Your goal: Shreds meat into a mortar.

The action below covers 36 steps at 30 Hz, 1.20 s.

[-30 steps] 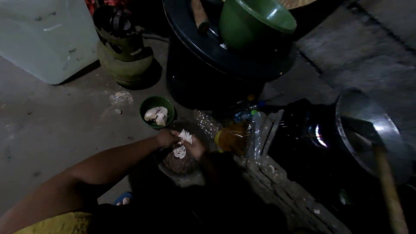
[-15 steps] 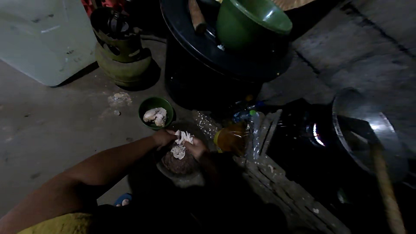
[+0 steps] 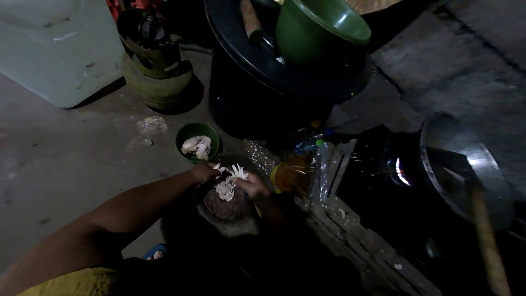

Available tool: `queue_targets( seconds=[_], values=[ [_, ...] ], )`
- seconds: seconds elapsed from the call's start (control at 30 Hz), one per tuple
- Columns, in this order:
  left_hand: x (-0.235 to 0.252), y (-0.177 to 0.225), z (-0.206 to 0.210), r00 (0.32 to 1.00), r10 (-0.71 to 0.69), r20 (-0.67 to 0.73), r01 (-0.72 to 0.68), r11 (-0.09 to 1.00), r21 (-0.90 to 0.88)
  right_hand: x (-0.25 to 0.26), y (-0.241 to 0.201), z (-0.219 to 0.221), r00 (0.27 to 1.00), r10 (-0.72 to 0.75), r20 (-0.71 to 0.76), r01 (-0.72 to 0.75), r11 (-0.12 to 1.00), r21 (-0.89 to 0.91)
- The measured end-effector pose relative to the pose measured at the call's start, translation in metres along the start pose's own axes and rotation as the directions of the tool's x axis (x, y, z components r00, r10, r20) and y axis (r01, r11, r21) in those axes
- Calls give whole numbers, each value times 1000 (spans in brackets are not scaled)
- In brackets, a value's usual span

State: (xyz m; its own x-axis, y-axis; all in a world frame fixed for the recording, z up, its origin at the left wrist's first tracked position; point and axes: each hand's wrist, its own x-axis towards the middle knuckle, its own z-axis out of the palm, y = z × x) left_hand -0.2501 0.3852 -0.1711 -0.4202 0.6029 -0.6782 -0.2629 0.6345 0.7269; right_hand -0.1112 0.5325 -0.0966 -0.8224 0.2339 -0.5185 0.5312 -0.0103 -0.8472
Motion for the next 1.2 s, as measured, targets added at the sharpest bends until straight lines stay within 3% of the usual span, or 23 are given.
queue_targets(
  seconds=[0.13, 0.23, 0.43, 0.67, 0.77, 0.87, 0.97, 1.13, 1.2],
  values=[
    [-12, 14, 8, 999, 16, 50, -10, 994, -105, 16, 13, 0, 993, 122, -4, -121, 982, -146],
    [-19, 19, 13, 992, 38, 118, -14, 980, -200, 27, 31, 4, 997, 74, 27, -72, 996, -57],
    [-27, 24, 8, 992, -32, 126, 62, 969, -239, 20, 21, 1, 990, 139, -24, -139, 990, 20],
    [-12, 8, -7, 999, -42, 25, 47, 974, -223, 28, 47, -35, 912, 290, -290, -295, 955, 28],
    [-12, 9, -2, 995, -20, 96, 44, 966, -255, 22, 32, -25, 920, 334, -203, -343, 939, -10],
    [-20, 20, 10, 993, 29, 112, -13, 989, -145, 20, 17, -6, 954, 292, -69, -295, 954, -48],
    [-24, 26, 14, 993, 101, 66, -104, 993, 47, 23, 15, 4, 976, 206, -70, -208, 978, -17],
    [-18, 21, 6, 999, 32, -17, -30, 992, 126, 14, 6, 5, 981, 155, -114, -143, 984, 106],
    [-16, 17, 5, 999, 27, -18, -25, 994, 103, 13, 7, 3, 981, 156, -112, -155, 988, 13]
  ],
)
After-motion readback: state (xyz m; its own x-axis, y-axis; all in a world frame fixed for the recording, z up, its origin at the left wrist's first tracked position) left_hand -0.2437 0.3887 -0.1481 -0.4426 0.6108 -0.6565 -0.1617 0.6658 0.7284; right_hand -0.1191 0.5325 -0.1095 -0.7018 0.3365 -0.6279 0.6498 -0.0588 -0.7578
